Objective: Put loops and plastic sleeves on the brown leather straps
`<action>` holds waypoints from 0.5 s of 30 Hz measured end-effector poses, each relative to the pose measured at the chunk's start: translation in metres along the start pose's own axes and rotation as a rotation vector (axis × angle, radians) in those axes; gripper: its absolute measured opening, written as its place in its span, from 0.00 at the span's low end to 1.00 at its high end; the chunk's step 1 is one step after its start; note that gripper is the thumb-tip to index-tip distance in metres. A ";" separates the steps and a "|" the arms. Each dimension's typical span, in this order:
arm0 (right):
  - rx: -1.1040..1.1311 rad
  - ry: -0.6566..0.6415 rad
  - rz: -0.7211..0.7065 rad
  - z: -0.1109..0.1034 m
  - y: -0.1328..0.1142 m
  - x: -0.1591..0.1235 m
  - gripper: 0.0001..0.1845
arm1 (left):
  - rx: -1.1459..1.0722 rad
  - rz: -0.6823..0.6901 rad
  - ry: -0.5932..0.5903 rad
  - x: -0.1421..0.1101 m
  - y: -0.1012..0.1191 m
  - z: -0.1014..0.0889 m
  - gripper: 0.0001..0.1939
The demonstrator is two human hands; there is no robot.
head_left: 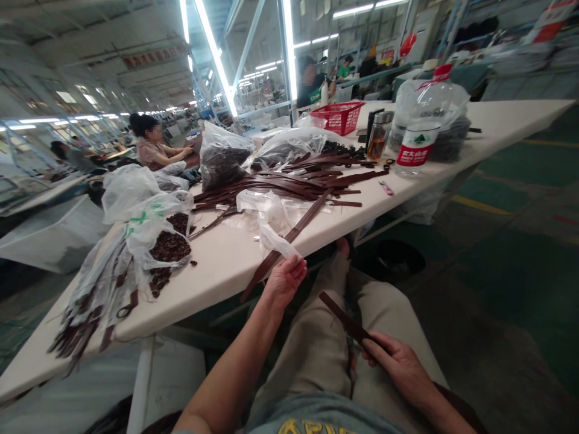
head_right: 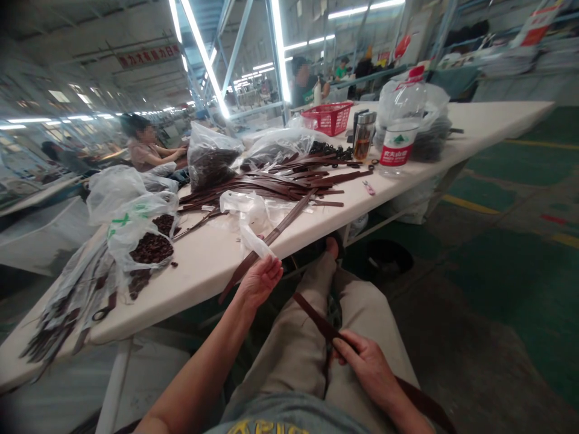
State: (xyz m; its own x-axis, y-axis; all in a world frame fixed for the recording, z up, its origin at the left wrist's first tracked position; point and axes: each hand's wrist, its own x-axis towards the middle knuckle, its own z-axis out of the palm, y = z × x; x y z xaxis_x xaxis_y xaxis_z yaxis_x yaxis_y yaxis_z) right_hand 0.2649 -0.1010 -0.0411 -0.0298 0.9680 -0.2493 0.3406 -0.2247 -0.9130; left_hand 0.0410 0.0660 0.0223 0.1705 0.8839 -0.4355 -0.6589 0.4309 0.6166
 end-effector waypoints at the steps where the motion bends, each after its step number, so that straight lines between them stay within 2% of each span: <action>1: -0.041 0.030 -0.011 -0.001 -0.008 0.000 0.23 | -0.010 0.011 -0.006 -0.003 0.002 0.001 0.09; 5: -0.239 0.140 -0.104 -0.007 -0.045 0.004 0.23 | -0.057 0.005 0.007 -0.009 0.012 0.009 0.09; 9: -0.423 0.231 -0.291 -0.006 -0.079 0.013 0.22 | -0.121 -0.012 0.052 -0.012 0.019 0.018 0.07; 12: -0.477 0.249 -0.401 0.000 -0.097 0.021 0.20 | -0.145 -0.016 0.053 -0.013 0.023 0.022 0.05; 15: -0.502 0.264 -0.447 0.006 -0.110 0.029 0.19 | -0.157 -0.006 0.028 -0.013 0.025 0.022 0.03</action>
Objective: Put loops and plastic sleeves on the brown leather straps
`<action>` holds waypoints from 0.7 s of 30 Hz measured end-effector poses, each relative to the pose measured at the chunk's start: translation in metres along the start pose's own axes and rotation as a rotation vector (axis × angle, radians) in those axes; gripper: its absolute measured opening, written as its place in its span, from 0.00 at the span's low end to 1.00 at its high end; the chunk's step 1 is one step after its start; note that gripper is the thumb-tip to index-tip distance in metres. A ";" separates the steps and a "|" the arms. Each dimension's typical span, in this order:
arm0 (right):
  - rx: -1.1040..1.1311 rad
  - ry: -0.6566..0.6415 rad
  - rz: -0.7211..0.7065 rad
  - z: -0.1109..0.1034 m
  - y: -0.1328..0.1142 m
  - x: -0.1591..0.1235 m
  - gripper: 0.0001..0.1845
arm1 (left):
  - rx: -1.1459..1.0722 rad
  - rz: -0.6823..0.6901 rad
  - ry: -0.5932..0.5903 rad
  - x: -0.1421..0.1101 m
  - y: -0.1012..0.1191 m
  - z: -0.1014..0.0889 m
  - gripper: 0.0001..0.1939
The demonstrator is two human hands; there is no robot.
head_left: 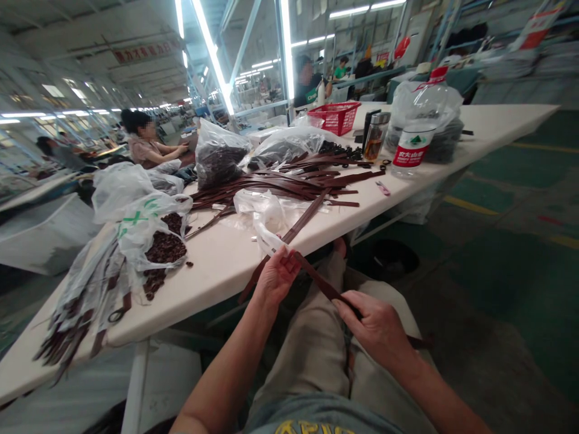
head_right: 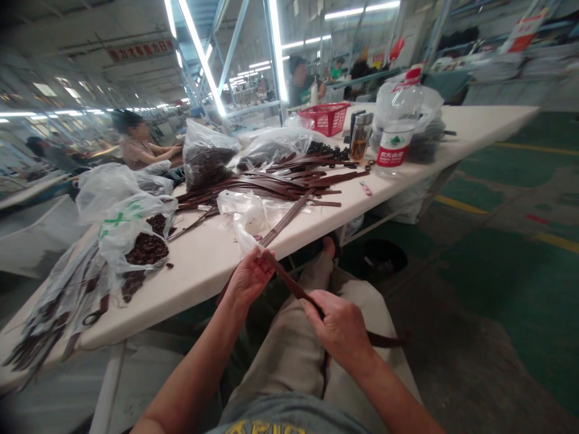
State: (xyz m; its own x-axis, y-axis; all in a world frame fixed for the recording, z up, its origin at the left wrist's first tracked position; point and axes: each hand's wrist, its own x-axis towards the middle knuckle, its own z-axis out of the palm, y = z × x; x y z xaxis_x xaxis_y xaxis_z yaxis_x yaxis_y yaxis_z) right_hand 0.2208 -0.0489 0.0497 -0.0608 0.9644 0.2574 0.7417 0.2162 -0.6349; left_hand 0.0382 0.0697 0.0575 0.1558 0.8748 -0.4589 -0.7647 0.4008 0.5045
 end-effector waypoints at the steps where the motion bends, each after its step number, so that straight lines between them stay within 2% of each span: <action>1: -0.010 0.007 -0.003 0.001 -0.002 0.003 0.19 | 0.000 0.005 -0.014 0.000 0.001 0.000 0.03; 10: -0.041 0.006 0.002 0.011 -0.007 0.017 0.20 | 0.064 -0.015 -0.044 -0.001 0.003 -0.002 0.07; 15: -0.054 -0.032 -0.004 0.013 -0.007 0.017 0.21 | 0.025 -0.037 -0.050 -0.001 0.003 -0.004 0.05; 21: -0.017 -0.044 0.063 0.019 -0.016 0.035 0.20 | 0.130 -0.024 -0.091 -0.001 -0.012 -0.007 0.06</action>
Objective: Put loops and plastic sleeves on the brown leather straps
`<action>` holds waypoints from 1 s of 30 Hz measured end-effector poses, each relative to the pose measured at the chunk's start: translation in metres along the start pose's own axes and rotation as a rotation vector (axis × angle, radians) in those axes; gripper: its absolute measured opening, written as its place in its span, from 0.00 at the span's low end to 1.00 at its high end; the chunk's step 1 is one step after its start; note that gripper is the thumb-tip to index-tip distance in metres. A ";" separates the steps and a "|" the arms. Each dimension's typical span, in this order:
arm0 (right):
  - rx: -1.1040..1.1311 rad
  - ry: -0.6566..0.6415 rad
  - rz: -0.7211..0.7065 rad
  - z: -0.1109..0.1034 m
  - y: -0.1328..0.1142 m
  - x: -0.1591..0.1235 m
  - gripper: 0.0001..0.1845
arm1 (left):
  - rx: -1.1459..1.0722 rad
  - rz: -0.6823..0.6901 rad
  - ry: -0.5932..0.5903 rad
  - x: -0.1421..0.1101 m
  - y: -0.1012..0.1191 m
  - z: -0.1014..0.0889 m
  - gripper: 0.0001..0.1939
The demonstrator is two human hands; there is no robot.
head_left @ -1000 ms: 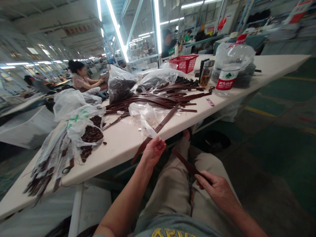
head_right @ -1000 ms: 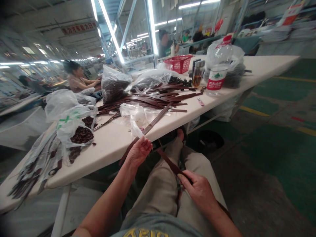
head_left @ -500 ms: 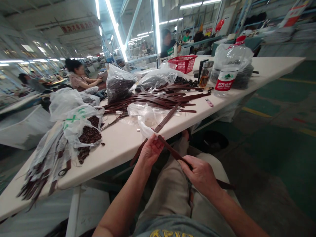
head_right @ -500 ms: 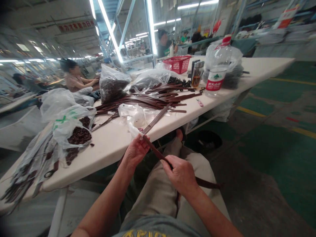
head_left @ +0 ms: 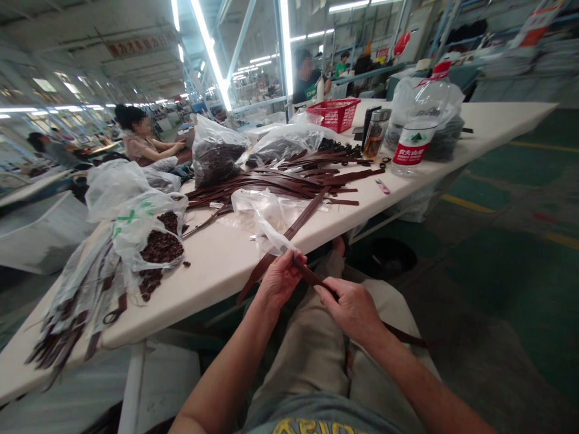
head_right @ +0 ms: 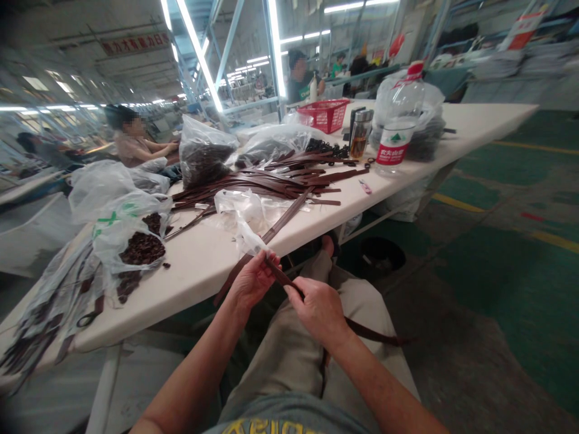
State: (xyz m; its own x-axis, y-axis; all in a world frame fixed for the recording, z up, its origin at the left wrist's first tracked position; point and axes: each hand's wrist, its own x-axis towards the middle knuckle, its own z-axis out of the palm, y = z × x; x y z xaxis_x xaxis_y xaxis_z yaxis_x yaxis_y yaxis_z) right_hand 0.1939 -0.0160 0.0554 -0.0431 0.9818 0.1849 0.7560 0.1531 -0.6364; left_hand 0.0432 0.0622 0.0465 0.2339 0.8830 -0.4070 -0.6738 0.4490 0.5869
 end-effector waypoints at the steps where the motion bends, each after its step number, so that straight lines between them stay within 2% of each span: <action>1: 0.021 -0.004 0.014 0.000 -0.004 0.007 0.20 | 0.026 0.007 -0.023 0.000 -0.004 0.000 0.07; 4: 0.088 -0.033 0.030 -0.002 -0.013 0.025 0.18 | 0.067 0.030 -0.075 0.000 -0.008 0.001 0.11; 6: 0.134 -0.092 0.012 -0.005 -0.012 0.029 0.15 | 0.067 0.091 -0.075 0.002 -0.001 0.000 0.12; 9: 0.245 -0.268 0.013 -0.008 -0.001 0.015 0.14 | 0.068 0.224 -0.032 0.003 0.020 -0.006 0.13; 12: 0.385 -0.385 0.111 -0.005 0.009 -0.006 0.18 | 0.103 0.266 0.007 0.000 0.028 -0.013 0.14; 15: 0.380 -0.330 0.145 -0.001 0.004 -0.009 0.19 | 0.136 0.174 -0.021 -0.009 0.007 -0.014 0.17; 18: 0.269 -0.244 0.087 0.001 -0.009 0.008 0.21 | 0.190 0.062 -0.130 -0.018 -0.022 -0.012 0.20; 20: 0.206 -0.210 0.047 0.002 -0.014 0.020 0.21 | 0.197 0.038 -0.183 -0.019 -0.027 -0.011 0.21; 23: 0.219 -0.241 0.031 0.007 -0.015 0.028 0.19 | 0.080 0.071 -0.104 -0.007 -0.005 -0.008 0.20; 27: 0.236 -0.285 0.035 0.013 -0.020 0.026 0.18 | -0.044 0.144 0.077 0.009 0.033 -0.001 0.09; 30: 0.204 -0.270 0.020 0.012 -0.032 0.028 0.18 | -0.042 0.181 0.077 0.003 0.034 0.000 0.07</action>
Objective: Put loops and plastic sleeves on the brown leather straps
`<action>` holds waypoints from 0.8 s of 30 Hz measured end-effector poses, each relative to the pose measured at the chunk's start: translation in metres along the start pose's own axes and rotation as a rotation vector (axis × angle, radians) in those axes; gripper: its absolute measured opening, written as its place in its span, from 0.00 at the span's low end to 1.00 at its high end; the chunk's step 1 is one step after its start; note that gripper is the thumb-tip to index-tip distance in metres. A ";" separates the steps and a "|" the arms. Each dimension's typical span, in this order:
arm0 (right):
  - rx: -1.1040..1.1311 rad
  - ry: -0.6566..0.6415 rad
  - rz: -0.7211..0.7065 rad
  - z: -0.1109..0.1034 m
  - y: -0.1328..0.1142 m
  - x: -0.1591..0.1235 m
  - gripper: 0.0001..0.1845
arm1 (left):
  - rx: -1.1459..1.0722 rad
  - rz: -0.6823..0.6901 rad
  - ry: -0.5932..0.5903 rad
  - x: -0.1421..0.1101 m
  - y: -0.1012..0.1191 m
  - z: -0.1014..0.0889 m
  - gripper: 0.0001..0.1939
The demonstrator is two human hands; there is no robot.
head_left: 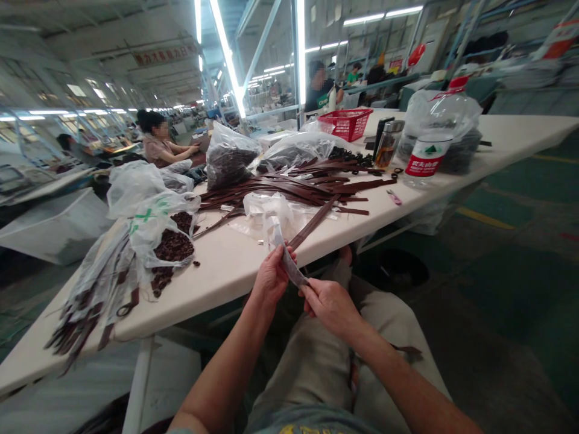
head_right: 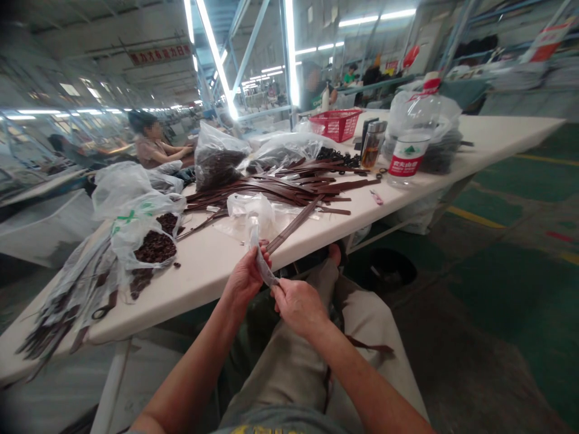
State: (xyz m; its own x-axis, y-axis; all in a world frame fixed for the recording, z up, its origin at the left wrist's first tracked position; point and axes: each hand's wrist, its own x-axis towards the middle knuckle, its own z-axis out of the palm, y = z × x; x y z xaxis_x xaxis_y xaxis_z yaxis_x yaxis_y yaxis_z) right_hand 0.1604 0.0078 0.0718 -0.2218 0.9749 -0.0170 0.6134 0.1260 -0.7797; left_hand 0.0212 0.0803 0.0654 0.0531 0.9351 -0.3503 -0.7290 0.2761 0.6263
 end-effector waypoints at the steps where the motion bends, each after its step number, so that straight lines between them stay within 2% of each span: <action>1: -0.006 0.006 -0.012 0.000 -0.005 0.001 0.18 | 0.004 0.006 -0.017 -0.006 -0.004 -0.001 0.08; 6: -0.035 0.075 -0.058 -0.002 -0.020 0.005 0.19 | 0.019 0.028 -0.117 -0.039 -0.020 -0.009 0.15; 16: -0.310 0.277 -0.211 -0.010 -0.030 -0.012 0.22 | 0.167 0.187 -0.216 -0.064 -0.006 0.001 0.15; 24: -0.399 0.238 -0.097 -0.013 -0.022 -0.012 0.19 | 0.138 0.060 -0.215 -0.060 -0.024 0.002 0.16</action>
State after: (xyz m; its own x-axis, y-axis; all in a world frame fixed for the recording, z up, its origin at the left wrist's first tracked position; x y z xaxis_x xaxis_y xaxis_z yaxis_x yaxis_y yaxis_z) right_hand 0.1590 -0.0044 0.0975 -0.1410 0.9643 0.2243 0.8520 0.2336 -0.4686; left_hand 0.0372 0.0180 0.0729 0.1676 0.9723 -0.1627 -0.6361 0.2328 0.7357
